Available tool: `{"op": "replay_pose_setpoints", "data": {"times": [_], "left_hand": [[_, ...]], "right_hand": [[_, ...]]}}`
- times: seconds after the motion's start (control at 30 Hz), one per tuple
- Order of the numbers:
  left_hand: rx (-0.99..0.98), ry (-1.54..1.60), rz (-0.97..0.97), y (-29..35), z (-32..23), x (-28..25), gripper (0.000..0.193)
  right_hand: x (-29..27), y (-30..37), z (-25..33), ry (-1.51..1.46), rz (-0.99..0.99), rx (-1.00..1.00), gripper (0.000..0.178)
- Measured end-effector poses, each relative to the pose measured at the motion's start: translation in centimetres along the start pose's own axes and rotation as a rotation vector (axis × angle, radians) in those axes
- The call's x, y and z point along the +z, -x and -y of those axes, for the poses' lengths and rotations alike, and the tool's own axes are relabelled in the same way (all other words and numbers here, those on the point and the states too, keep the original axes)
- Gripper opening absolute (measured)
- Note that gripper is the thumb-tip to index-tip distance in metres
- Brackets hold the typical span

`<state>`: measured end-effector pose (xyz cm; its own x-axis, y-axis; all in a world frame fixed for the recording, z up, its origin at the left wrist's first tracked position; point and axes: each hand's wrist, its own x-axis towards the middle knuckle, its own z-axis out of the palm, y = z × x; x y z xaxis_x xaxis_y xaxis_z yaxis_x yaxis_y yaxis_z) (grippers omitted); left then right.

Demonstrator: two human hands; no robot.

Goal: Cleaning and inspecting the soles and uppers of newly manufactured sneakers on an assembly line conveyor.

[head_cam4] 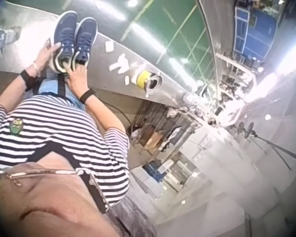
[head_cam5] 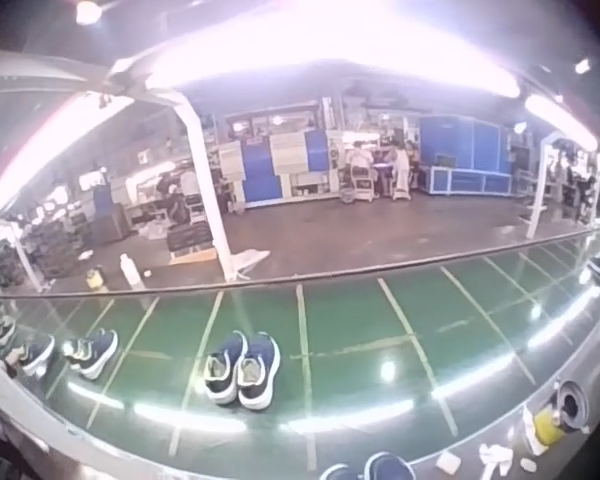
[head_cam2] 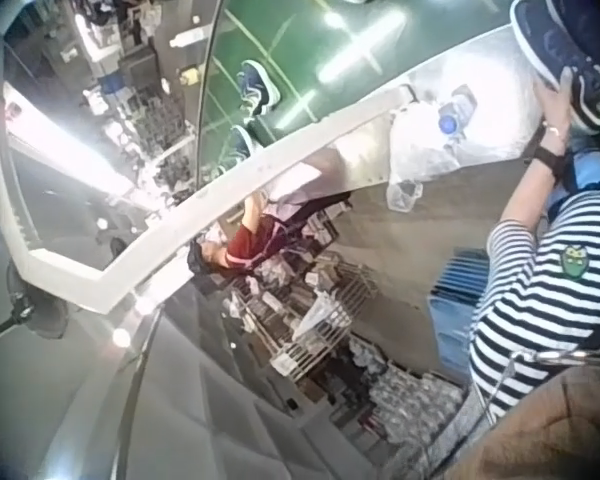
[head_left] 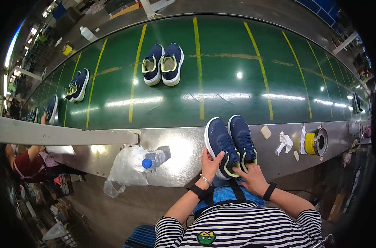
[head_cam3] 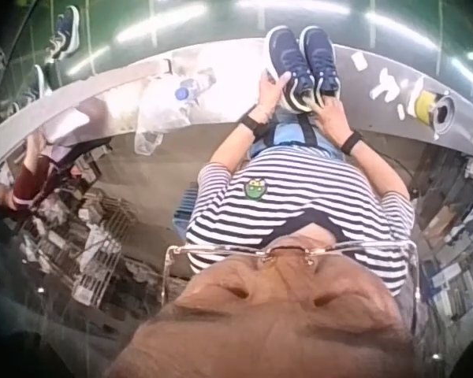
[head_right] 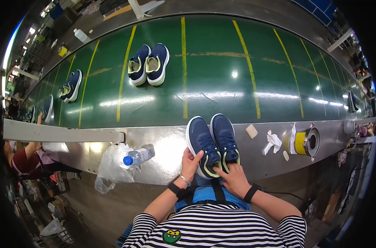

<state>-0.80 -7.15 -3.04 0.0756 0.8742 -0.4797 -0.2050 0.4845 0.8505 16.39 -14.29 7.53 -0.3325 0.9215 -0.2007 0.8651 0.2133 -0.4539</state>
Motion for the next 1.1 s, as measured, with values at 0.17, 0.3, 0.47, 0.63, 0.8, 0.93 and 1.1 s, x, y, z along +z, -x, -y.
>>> {"op": "replay_pose_setpoints", "data": {"times": [0.17,0.3,0.47,0.63,0.8,0.93,1.1], "left_hand": [[0.073,0.040,0.001,0.0,-0.1,0.1,0.063],[0.098,0.035,-0.019,-0.3,0.9,0.0,0.065],[0.111,-0.033,-0.044,-0.6,1.2,-0.1,0.069],[0.084,-0.014,-0.018,-0.4,0.8,-0.1,0.065],[0.038,0.015,0.040,-0.1,-0.1,-0.3,0.053],[-0.048,0.243,0.035,-1.1,0.3,-0.7,0.043],[-0.246,0.310,0.162,-7.0,-2.4,-2.6,0.044]], "right_hand": [[0.8,-0.5,0.0,0.077,0.050,0.027,0.054],[1.0,-0.7,0.1,0.070,0.038,0.032,0.047],[1.1,-0.9,0.1,0.087,0.012,0.032,0.045],[1.1,-1.1,0.1,0.125,0.041,0.040,0.043],[1.6,-1.7,-0.3,0.141,0.100,0.049,0.039],[2.1,-1.6,-0.8,0.156,0.112,0.018,0.035],[3.0,-1.5,-1.7,0.141,0.082,-0.063,0.033]]}}
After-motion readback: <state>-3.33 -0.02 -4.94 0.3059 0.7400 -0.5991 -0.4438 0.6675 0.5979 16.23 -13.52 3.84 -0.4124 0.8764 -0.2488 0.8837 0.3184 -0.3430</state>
